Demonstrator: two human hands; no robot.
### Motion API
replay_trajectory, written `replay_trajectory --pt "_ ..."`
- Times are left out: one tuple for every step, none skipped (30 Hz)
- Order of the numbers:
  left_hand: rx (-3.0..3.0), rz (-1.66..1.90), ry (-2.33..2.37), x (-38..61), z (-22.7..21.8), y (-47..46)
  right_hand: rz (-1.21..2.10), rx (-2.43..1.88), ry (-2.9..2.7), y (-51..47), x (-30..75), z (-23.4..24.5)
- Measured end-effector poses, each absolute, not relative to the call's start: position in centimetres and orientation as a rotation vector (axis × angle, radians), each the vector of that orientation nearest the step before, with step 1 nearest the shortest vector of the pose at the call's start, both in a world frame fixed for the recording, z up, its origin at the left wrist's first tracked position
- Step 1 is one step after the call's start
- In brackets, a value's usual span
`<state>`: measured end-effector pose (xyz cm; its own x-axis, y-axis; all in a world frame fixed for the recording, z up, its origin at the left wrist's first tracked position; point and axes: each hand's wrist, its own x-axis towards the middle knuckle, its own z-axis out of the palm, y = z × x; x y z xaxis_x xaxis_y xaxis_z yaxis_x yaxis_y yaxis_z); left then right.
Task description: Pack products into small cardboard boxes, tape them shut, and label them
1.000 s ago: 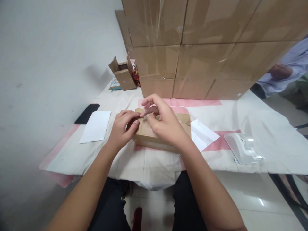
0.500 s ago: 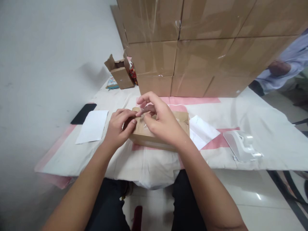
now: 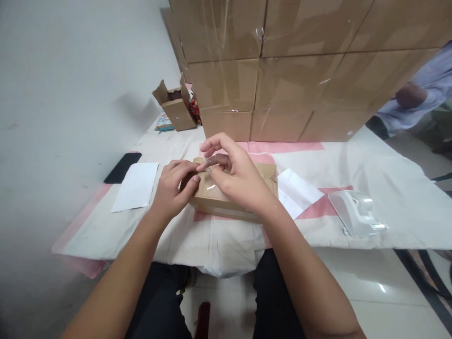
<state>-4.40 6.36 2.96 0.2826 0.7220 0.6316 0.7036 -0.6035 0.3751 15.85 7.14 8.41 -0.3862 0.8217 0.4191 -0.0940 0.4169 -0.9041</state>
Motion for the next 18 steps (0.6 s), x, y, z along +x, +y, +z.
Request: replay_trajectory --pt "2.496 1.248 1.387 -4.43 2.95 6.36 1.151 -0.640 -1.669 7.13 15.84 8.40" --pt "2.492 1.249 1.383 -4.45 2.93 6.35 1.159 -0.638 -1.667 7.11 15.84 8.39" --pt "2.487 1.252 1.381 -4.46 2.91 6.35 1.166 -0.636 -1.663 7.09 15.83 8.41" --pt "2.483 1.253 1.381 -4.46 2.90 6.34 1.171 -0.635 -1.662 7.07 15.83 8.43" --pt "2.481 1.251 1.384 -4.45 2.89 6.34 1.171 -0.633 -1.661 7.05 15.82 8.46" --pt "2.482 1.248 1.388 -4.44 2.89 6.33 1.169 -0.631 -1.661 7.03 15.81 8.49" --pt "2.482 1.247 1.393 -4.42 2.90 6.32 1.165 -0.631 -1.660 7.02 15.80 8.52" --pt "2.483 1.249 1.395 -4.41 2.92 6.31 1.163 -0.631 -1.658 7.02 15.79 8.54" --pt "2.484 1.252 1.395 -4.40 2.96 6.31 1.162 -0.632 -1.656 7.03 15.78 8.55" --pt "2.484 1.253 1.393 -4.40 2.99 6.31 1.161 -0.631 -1.654 7.04 15.77 8.54" --pt "2.486 1.250 1.392 -4.40 3.03 6.31 1.159 -0.629 -1.653 7.06 15.76 8.52" --pt "2.491 1.244 1.392 -4.41 3.06 6.32 1.156 -0.626 -1.655 7.07 15.76 8.48" --pt "2.495 1.235 1.392 -4.41 3.08 6.33 1.152 -0.624 -1.658 7.08 15.76 8.44" --pt "2.498 1.227 1.391 -4.41 3.09 6.34 1.153 -0.625 -1.660 7.09 15.77 8.39" --pt "2.497 1.223 1.392 -4.41 3.08 6.34 1.157 -0.627 -1.659 7.10 15.79 8.35" --pt "2.495 1.222 1.392 -4.39 3.07 6.33 1.166 -0.629 -1.657 7.11 15.80 8.31" --pt "2.491 1.225 1.393 -4.37 3.05 6.32 1.176 -0.632 -1.653 7.12 15.82 8.28" --pt "2.489 1.227 1.394 -4.34 3.03 6.30 1.184 -0.632 -1.650 7.14 15.83 8.26"
